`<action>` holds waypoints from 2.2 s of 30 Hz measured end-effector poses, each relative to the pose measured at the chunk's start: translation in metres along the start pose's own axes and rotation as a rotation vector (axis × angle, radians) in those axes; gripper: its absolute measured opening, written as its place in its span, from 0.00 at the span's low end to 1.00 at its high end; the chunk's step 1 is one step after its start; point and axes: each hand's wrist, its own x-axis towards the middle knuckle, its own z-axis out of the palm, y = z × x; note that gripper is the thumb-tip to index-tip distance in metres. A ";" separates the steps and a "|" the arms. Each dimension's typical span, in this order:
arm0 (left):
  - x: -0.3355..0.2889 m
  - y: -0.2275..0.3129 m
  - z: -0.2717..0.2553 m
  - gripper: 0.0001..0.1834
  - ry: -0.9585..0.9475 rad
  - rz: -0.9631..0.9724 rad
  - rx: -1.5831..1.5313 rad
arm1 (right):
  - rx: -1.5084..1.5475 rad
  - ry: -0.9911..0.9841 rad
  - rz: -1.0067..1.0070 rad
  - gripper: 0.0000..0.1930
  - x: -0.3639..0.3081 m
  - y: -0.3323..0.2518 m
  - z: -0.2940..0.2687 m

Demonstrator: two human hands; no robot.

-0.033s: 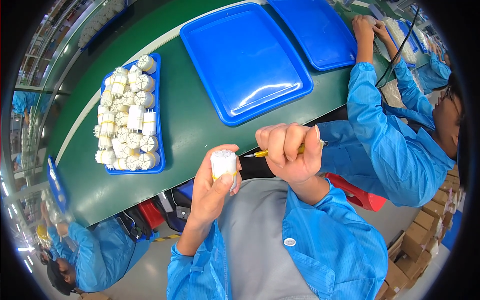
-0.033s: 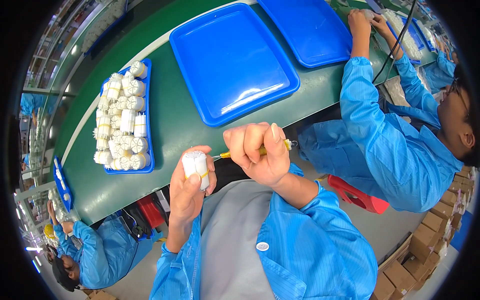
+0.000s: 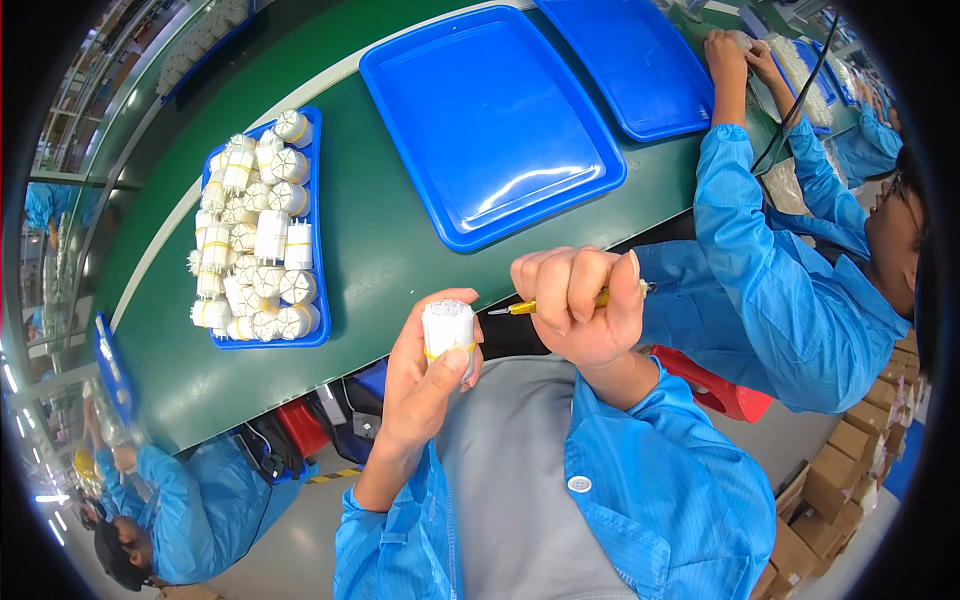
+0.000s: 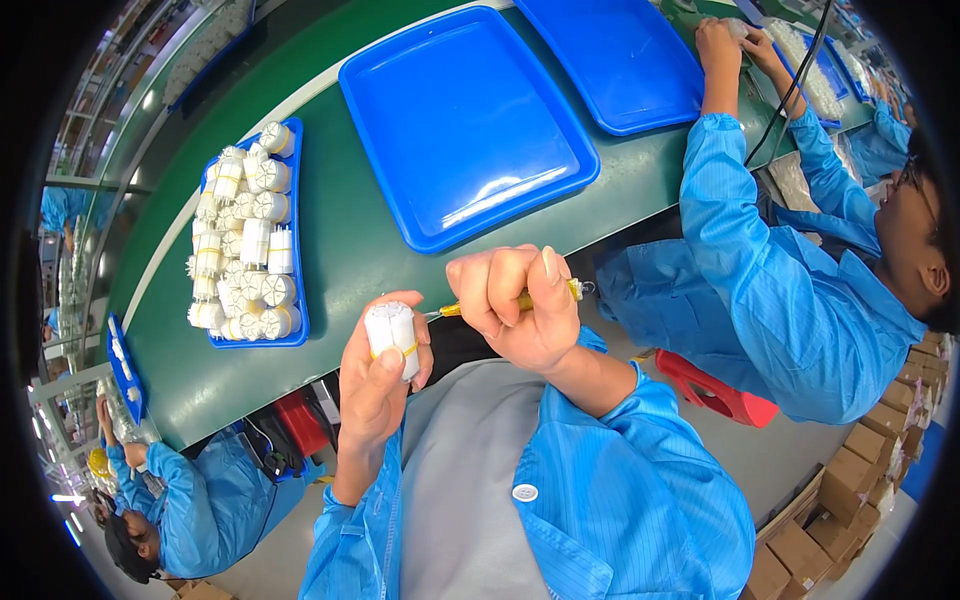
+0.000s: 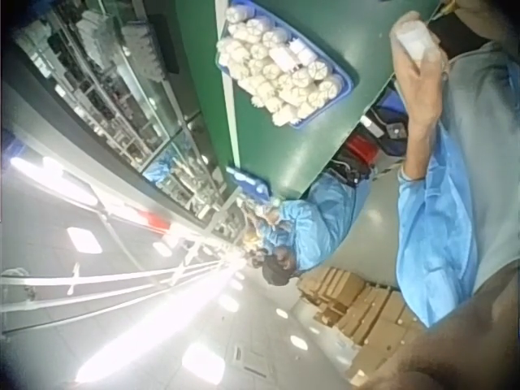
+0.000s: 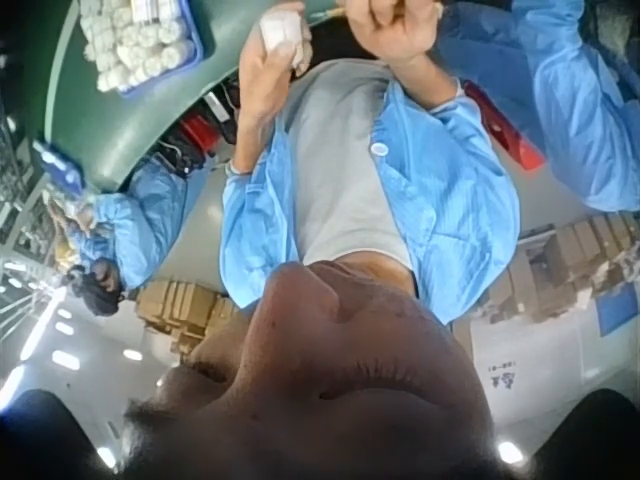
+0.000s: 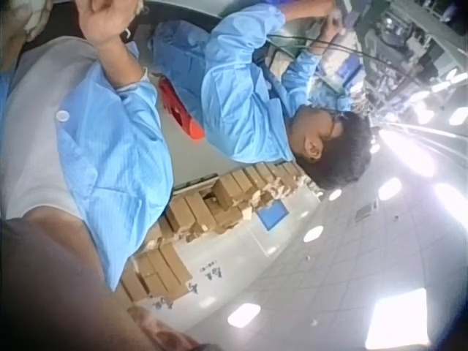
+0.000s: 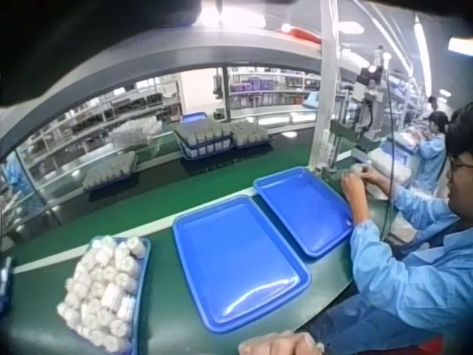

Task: The person takes bundled cylindrical components from a tray one at a time and works around the edges of each component using a small handheld tool.

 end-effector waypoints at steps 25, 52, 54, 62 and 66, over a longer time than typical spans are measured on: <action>0.000 -0.003 0.002 0.35 0.011 -0.003 -0.137 | -0.017 -0.005 0.000 0.29 0.001 -0.003 0.005; 0.007 -0.003 -0.001 0.27 -0.099 -0.092 -0.160 | 0.094 0.051 0.196 0.29 0.009 0.001 0.002; 0.007 -0.005 0.004 0.31 -0.040 -0.069 -0.183 | 0.070 0.011 0.049 0.28 0.010 -0.003 0.001; 0.006 -0.003 0.003 0.31 -0.047 -0.079 -0.160 | -0.113 -0.107 0.035 0.29 0.010 -0.006 0.003; 0.005 -0.003 0.001 0.31 -0.048 -0.099 -0.093 | -0.148 -0.094 0.046 0.30 0.011 -0.003 0.007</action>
